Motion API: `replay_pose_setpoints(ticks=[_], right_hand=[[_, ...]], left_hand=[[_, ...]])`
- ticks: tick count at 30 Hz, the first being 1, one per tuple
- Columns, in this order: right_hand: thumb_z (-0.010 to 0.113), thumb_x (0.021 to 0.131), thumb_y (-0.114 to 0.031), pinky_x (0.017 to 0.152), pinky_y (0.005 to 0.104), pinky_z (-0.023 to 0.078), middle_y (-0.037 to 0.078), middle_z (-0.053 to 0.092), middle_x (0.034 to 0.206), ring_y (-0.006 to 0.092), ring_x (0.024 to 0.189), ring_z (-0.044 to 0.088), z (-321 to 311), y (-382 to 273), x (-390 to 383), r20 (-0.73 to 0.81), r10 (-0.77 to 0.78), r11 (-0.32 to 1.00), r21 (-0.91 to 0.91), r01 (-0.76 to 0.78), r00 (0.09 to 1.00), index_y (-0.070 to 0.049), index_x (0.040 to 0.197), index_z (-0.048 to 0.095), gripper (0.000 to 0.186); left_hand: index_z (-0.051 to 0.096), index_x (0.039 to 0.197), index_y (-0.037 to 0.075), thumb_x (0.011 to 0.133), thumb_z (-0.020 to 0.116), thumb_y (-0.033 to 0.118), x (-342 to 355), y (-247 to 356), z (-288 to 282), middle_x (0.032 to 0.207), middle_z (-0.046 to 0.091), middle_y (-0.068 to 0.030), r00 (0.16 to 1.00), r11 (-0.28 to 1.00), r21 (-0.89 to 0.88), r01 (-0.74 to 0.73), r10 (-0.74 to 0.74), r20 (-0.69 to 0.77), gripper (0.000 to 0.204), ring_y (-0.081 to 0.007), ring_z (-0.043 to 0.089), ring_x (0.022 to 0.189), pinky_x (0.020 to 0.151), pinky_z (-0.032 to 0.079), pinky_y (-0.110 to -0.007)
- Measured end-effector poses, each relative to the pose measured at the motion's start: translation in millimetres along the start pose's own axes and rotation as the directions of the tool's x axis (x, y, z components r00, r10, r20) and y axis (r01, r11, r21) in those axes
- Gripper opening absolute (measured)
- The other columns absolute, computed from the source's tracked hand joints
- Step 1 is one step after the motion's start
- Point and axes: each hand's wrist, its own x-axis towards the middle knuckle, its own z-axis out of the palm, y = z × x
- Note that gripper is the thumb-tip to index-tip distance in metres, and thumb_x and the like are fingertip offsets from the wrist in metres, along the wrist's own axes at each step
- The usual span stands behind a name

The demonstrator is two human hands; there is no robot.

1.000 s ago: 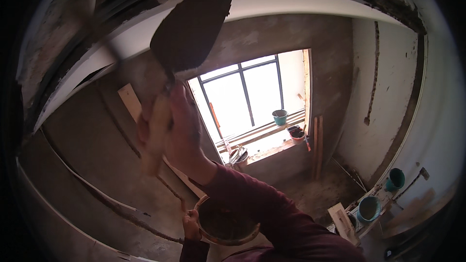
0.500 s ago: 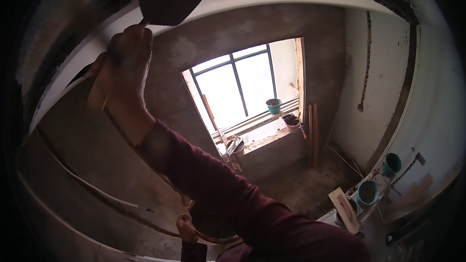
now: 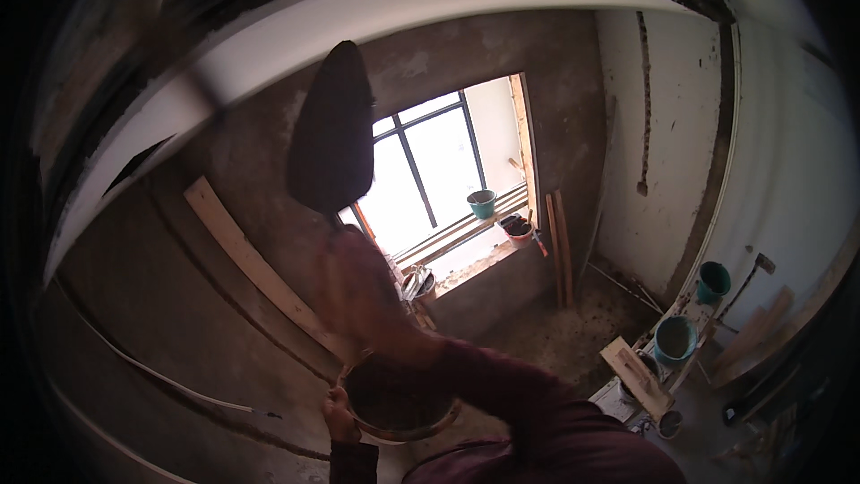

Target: The person applies wet plaster from a bucket onto a damaged section of a ceiling using a trowel.

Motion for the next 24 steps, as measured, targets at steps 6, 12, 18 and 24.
replay_pose_setpoints(ticks=[6, 12, 18, 24], right_hand=[[0.063, 0.090, -0.031, 0.062, 0.0365, 0.049, 0.012, 0.062, 0.092, 0.0253, 0.073, 0.064, -147.2, -76.8, -80.2, 0.089, -0.058, 0.316, -0.943, 0.102, 0.994, -0.008, 0.111, 0.057, 0.031], [0.073, 0.084, -0.026, 0.066, 0.0418, 0.051, 0.012, 0.063, 0.093, 0.0315, 0.078, 0.067, -198.7, -75.5, -109.4, 0.253, 0.336, -0.291, -0.888, 0.356, 0.907, -0.008, 0.111, 0.057, 0.037], [0.067, 0.084, -0.018, 0.063, 0.0398, 0.051, 0.011, 0.056, 0.094, 0.0266, 0.079, 0.065, -223.4, -30.7, -77.1, 0.241, 0.486, -0.468, -0.740, 0.483, 0.840, -0.008, 0.112, 0.050, 0.035], [0.059, 0.087, -0.013, 0.065, 0.0355, 0.050, 0.009, 0.055, 0.098, 0.0214, 0.085, 0.063, -225.1, -12.2, -49.4, 0.468, 0.525, -0.453, -0.554, 0.699, 0.711, -0.005, 0.112, 0.055, 0.026]], left_hand=[[0.064, 0.110, -0.006, 0.104, 0.046, 0.033, 4.9, 55.1, 15.0, 0.098, 0.069, -0.0124, 0.963, 0.963, 0.220, -0.154, 0.097, 0.250, 0.043, -0.0214, 0.065, 0.088, 0.083, 0.053, -0.036], [0.060, 0.099, 0.001, 0.103, 0.057, 0.023, -11.7, 120.6, 63.1, 0.096, 0.065, -0.0041, 0.975, 0.993, -0.110, 0.044, -0.019, 0.221, 0.022, -0.0081, 0.059, 0.083, 0.077, 0.049, -0.023], [0.059, 0.097, 0.001, 0.101, 0.059, 0.019, -7.5, 122.7, 101.5, 0.087, 0.065, -0.0011, 0.968, 1.000, -0.029, 0.013, -0.005, 0.251, 0.019, -0.0045, 0.058, 0.076, 0.070, 0.048, -0.019], [0.060, 0.091, 0.003, 0.100, 0.062, 0.021, -12.8, 109.8, 128.9, 0.072, 0.055, 0.0064, 0.962, 0.982, 0.179, 0.059, -0.103, 0.251, 0.021, -0.0003, 0.044, 0.063, 0.057, 0.035, -0.017]])
